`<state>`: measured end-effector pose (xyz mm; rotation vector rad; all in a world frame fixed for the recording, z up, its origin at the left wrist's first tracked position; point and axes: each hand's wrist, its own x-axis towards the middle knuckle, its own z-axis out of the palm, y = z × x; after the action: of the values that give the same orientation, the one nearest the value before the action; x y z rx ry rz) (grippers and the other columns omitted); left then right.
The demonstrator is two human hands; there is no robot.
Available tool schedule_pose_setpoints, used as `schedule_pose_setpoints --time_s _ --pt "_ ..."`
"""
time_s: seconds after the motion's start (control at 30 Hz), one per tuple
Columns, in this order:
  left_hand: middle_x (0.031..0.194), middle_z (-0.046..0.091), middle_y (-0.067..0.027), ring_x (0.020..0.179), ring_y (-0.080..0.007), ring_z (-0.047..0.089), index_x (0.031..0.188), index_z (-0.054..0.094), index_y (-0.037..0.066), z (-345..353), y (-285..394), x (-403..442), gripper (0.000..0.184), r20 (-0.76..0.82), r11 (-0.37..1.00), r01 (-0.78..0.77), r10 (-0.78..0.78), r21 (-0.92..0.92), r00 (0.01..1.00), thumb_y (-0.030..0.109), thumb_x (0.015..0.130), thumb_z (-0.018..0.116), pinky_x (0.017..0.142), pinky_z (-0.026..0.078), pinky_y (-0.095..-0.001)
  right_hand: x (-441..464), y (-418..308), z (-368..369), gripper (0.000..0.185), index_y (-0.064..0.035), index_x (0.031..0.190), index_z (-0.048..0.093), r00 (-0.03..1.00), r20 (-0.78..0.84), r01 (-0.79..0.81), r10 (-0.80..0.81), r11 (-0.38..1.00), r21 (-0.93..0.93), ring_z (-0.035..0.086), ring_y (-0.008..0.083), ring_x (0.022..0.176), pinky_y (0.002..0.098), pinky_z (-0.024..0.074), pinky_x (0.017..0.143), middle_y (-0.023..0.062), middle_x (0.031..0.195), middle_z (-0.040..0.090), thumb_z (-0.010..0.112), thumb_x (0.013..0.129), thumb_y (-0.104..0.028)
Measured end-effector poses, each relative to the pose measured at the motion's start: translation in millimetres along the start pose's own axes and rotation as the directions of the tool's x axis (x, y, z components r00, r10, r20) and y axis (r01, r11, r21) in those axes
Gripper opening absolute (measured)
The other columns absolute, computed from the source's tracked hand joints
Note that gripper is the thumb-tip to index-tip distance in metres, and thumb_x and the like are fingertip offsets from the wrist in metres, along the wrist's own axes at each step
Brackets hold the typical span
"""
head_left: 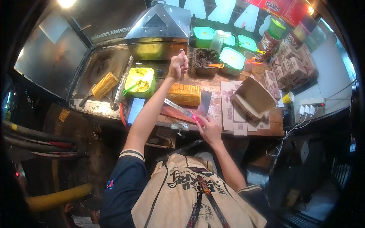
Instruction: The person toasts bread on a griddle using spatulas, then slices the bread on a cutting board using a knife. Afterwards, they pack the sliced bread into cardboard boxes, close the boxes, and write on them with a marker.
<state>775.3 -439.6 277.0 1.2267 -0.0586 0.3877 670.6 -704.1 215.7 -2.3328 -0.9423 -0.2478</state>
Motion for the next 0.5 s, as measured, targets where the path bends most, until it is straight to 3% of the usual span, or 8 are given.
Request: schedule_pose_setpoints --time_s 0.2,0.3,0.5 --pt "0.048 0.032 0.0047 0.039 -0.0057 0.027 0.06 0.04 0.01 6 -4 2 0.052 0.003 0.999 0.025 -0.025 -0.027 1.0 0.05 0.094 0.04 0.037 0.018 -0.0219 36 -1 14 0.017 -0.0178 0.096 0.068 0.997 -0.001 0.074 -0.074 0.996 -0.055 0.061 0.0271 0.057 0.0365 0.0488 0.05 0.007 0.072 0.059 0.065 0.083 -0.028" --pt "0.049 0.033 0.0041 0.04 -0.0056 0.028 0.06 0.04 0.01 10 -3 -1 0.052 0.002 1.0 0.005 -0.005 -0.008 1.0 0.05 0.094 0.041 0.038 0.018 -0.0218 49 -2 16 0.018 -0.0171 0.094 0.069 0.998 0.038 0.05 -0.049 0.999 -0.015 0.062 0.0285 0.059 0.0379 0.0499 0.052 0.0088 0.073 0.062 0.064 0.084 -0.031" --pt "0.049 0.034 0.0036 0.041 -0.005 0.028 0.06 0.041 0.01 7 0 -5 0.052 -0.002 0.999 0.026 -0.026 -0.019 1.0 0.05 0.093 0.044 0.038 0.019 -0.022 13 29 -48 0.021 -0.0175 0.091 0.073 0.99 0.081 -0.117 0.119 0.993 -0.024 0.064 0.0276 0.061 0.0368 0.0492 0.052 0.0102 0.067 0.064 0.065 0.083 -0.035"
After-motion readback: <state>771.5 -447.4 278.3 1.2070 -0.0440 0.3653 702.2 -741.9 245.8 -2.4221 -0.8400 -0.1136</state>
